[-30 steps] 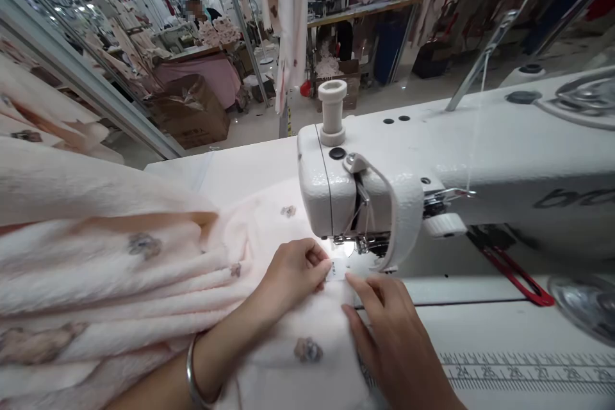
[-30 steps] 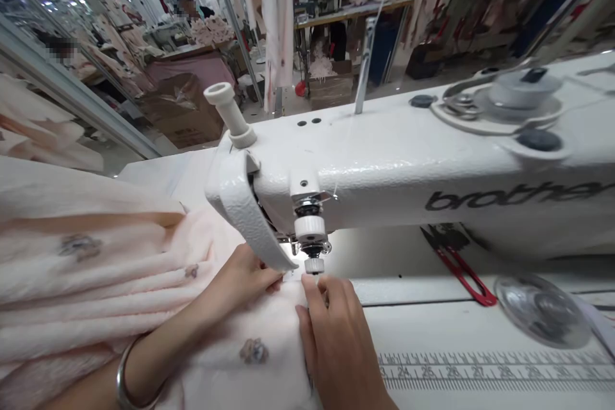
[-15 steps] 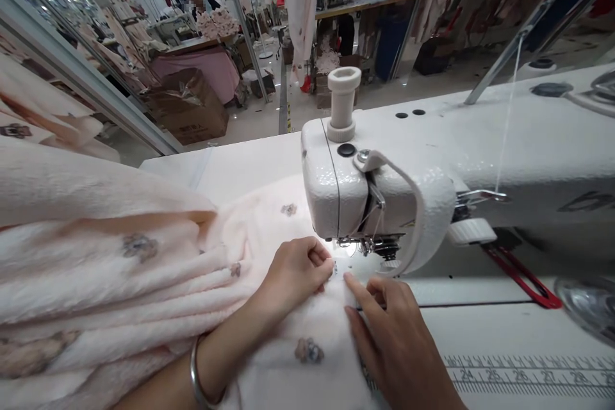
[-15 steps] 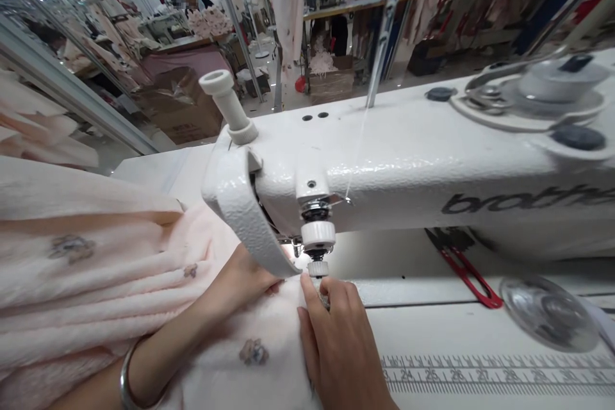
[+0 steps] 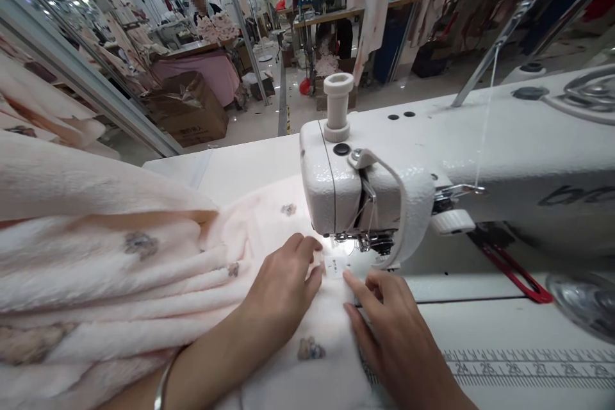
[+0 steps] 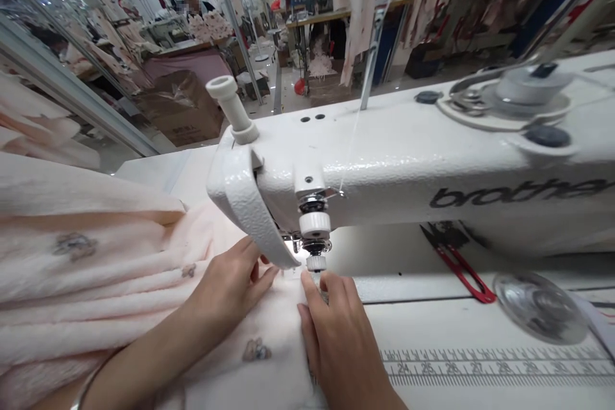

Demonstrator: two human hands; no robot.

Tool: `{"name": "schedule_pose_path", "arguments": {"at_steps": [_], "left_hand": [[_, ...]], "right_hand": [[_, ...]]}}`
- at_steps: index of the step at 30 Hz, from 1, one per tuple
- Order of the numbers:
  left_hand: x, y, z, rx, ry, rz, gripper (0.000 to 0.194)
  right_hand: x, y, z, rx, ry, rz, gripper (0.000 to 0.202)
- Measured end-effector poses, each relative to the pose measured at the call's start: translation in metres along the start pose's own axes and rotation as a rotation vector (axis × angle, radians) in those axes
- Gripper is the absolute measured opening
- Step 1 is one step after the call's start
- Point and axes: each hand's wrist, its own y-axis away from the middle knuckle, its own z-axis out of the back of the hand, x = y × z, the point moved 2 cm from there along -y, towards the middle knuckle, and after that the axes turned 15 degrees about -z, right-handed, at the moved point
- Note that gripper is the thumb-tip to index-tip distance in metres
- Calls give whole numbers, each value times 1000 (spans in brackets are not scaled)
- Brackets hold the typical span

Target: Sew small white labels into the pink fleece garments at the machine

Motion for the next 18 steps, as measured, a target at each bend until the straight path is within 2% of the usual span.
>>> {"name": "schedule_pose_path", "arguments": {"at_steps": [4, 7, 9, 18], "left_hand": [[-7, 24, 2, 56, -161, -429, 28], [-4, 32, -5, 81, -279, -637, 41], [-1, 32, -10, 89, -329, -683, 45], [10, 32, -18, 132, -293, -698, 52]], "right_hand": [[0, 0, 1, -23, 1, 12, 32], [0, 0, -1, -37, 3, 14, 34], [0, 0, -1, -48, 6, 18, 34], [1, 1, -1, -81, 8, 32, 32]]}}
